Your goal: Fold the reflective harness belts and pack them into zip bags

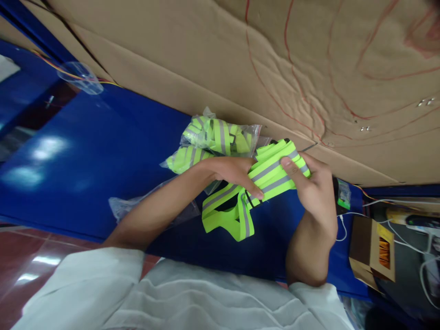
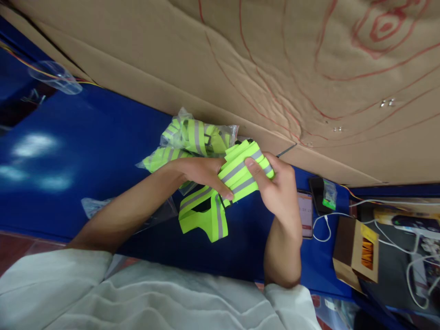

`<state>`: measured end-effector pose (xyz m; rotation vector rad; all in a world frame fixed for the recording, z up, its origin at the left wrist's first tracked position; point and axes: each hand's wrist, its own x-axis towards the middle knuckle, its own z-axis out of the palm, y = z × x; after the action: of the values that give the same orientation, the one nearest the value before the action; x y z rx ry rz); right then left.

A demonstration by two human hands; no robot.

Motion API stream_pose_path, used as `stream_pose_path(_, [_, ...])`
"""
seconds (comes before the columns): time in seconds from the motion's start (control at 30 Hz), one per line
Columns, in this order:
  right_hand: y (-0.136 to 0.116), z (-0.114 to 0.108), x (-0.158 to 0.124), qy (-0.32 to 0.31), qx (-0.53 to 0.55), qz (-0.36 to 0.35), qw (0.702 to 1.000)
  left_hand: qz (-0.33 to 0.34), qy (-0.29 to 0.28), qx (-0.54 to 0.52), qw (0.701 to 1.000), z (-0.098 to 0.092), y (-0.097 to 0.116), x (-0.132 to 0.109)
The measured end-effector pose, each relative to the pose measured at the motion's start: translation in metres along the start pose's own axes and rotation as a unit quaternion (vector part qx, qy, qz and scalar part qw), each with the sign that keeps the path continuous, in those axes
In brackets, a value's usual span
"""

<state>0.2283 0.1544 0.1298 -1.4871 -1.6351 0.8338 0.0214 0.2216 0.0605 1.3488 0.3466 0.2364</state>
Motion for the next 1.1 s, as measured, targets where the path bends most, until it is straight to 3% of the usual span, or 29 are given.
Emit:
stream_pose_path(0.13, [0.010,-0.003,0.007,-0.092,0.161,0.076,0.980,0.034,0.000,0.096,0.995,0.002,0.018,-0.013])
stream_pose_path(0.23, [0.020,0.002,0.016,-0.156,0.198,0.123,0.960,0.054,-0.002,0.140,0.989,0.007,0.027,-0.021])
stream_pose_path(0.3, [0.024,0.009,0.020,-0.130,0.153,0.082,0.976,0.076,0.005,0.148,0.986,0.007,0.028,-0.022])
stream_pose_path(0.37, [0.024,0.014,0.020,-0.035,0.067,-0.017,0.997,0.091,0.033,0.155,0.983,0.006,0.026,-0.021])
stream_pose_path(0.43, [0.021,0.016,0.017,0.033,-0.034,-0.116,0.992,0.085,0.064,0.161,0.981,0.003,0.023,-0.019])
stream_pose_path(0.47, [0.019,0.016,0.014,0.027,-0.078,-0.147,0.986,0.078,0.073,0.162,0.981,0.001,0.021,-0.018])
stream_pose_path(0.53, [0.015,0.014,0.009,-0.051,-0.145,-0.169,0.974,0.066,0.071,0.162,0.982,-0.001,0.017,-0.015])
stream_pose_path(0.63, [0.012,0.011,0.004,-0.158,-0.188,-0.147,0.958,0.083,0.069,0.172,0.979,-0.002,0.013,-0.013])
stream_pose_path(0.7, [0.013,0.012,0.005,-0.175,-0.181,-0.124,0.960,0.094,0.055,0.170,0.979,-0.002,0.013,-0.012])
stream_pose_path(0.83, [0.013,0.014,0.012,-0.144,-0.139,-0.079,0.977,0.066,0.051,0.122,0.989,0.004,0.017,-0.010])
stream_pose_path(0.97, [0.013,0.009,0.015,-0.123,-0.120,-0.073,0.982,0.043,0.094,-0.005,0.995,0.013,0.017,-0.004])
stream_pose_path(1.1, [0.012,0.000,0.012,-0.120,-0.093,-0.058,0.987,0.017,0.085,-0.113,0.990,0.018,0.013,0.000])
